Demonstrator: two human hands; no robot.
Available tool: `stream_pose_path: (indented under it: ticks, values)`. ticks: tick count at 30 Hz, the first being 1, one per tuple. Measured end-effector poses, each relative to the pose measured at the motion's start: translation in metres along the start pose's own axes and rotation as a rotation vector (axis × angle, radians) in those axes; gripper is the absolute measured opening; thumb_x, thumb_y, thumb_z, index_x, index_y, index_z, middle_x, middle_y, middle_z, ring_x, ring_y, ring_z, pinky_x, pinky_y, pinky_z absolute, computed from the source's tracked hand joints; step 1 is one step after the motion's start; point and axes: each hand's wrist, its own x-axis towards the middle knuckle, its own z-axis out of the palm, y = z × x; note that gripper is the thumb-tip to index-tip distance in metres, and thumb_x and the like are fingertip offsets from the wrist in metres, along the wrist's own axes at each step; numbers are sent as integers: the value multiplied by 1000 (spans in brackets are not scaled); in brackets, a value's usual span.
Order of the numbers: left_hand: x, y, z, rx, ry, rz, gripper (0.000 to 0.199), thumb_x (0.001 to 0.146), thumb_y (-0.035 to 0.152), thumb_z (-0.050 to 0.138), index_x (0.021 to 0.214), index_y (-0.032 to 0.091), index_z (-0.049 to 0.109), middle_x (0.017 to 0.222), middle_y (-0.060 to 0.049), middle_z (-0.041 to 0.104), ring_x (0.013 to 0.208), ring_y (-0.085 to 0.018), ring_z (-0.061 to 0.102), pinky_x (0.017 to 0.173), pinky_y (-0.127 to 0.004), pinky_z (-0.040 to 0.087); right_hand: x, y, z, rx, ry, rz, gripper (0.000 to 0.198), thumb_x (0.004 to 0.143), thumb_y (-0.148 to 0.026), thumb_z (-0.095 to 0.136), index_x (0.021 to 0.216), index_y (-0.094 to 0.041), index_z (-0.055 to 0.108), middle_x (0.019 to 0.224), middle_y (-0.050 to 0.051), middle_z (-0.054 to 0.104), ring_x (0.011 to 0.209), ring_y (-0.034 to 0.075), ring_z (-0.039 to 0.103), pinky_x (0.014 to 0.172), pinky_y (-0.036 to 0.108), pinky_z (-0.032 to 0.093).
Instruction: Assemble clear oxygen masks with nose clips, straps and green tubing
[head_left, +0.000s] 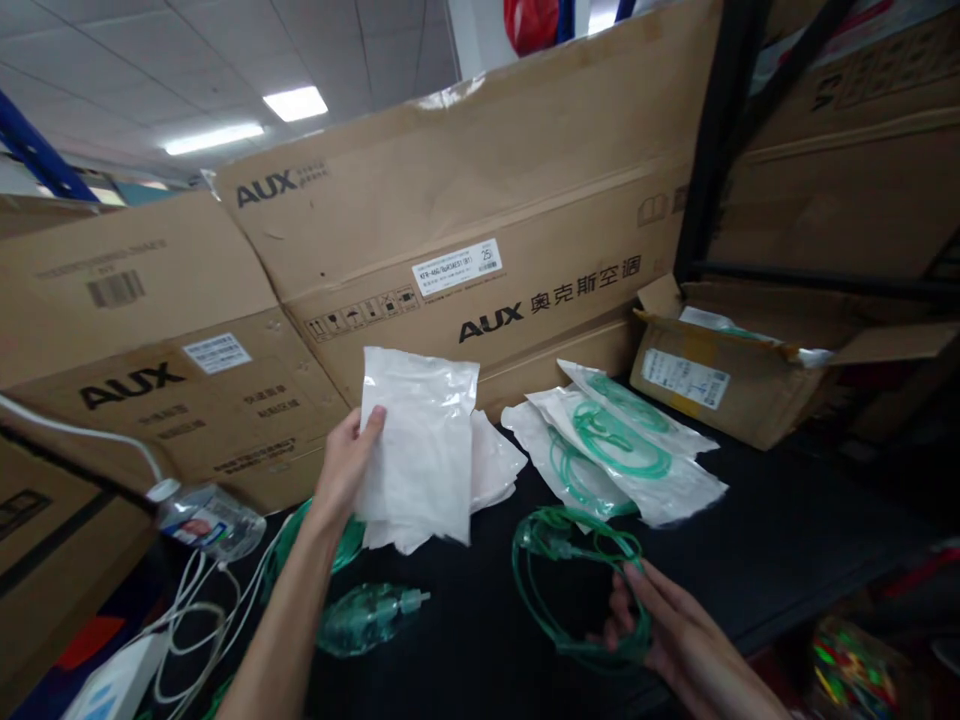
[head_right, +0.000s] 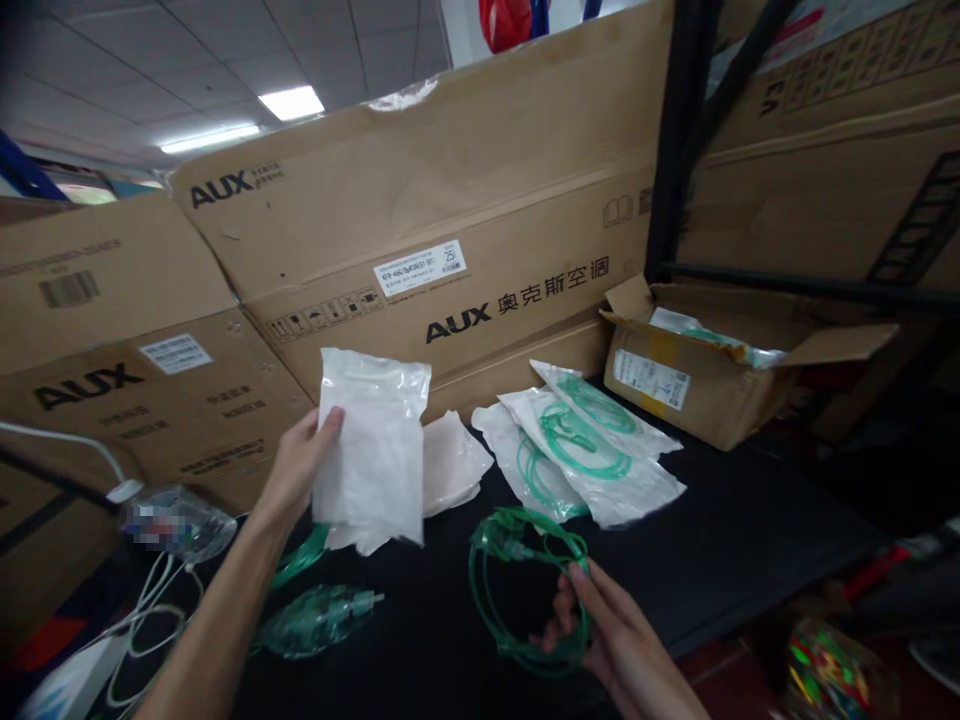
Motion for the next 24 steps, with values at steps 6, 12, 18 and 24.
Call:
stream_pose_path:
  ticks: [6,12,18,24]
  values:
    - [67,7,5,460,-286,185,36,78,53,79,78,18,74,71,1,71,73,-21,65,68,-30,47,-1,-8,3,-42,19,-39,41,77,-54,87,84,-18,68,61,-6,58,57,16,65,70,37,58]
    - [58,-10,50,740,-402,305,30,93,45,69,107,19,72,112,-8,75,106,-26,69,100,-45,50,-3,-4,6,-5,20,-40,41,77,-55,86,84,-17,70,63,-5,59,58,16,66,71,37,58]
    - [-16,-32,76,881,-333,314,49,104,50,44,139,20,58,151,-20,54,145,-39,41,121,-67,20,-5,-5,4,26,9,-21,42,80,-55,84,88,-17,70,63,-4,61,62,20,69,65,35,56]
    - [-36,-76,106,959,-359,-54,80,99,69,32,163,21,27,174,-20,11,159,-45,8,110,-87,9,-4,-10,6,-25,39,14,41,78,-53,86,86,-17,70,69,-1,65,70,20,71,70,35,59]
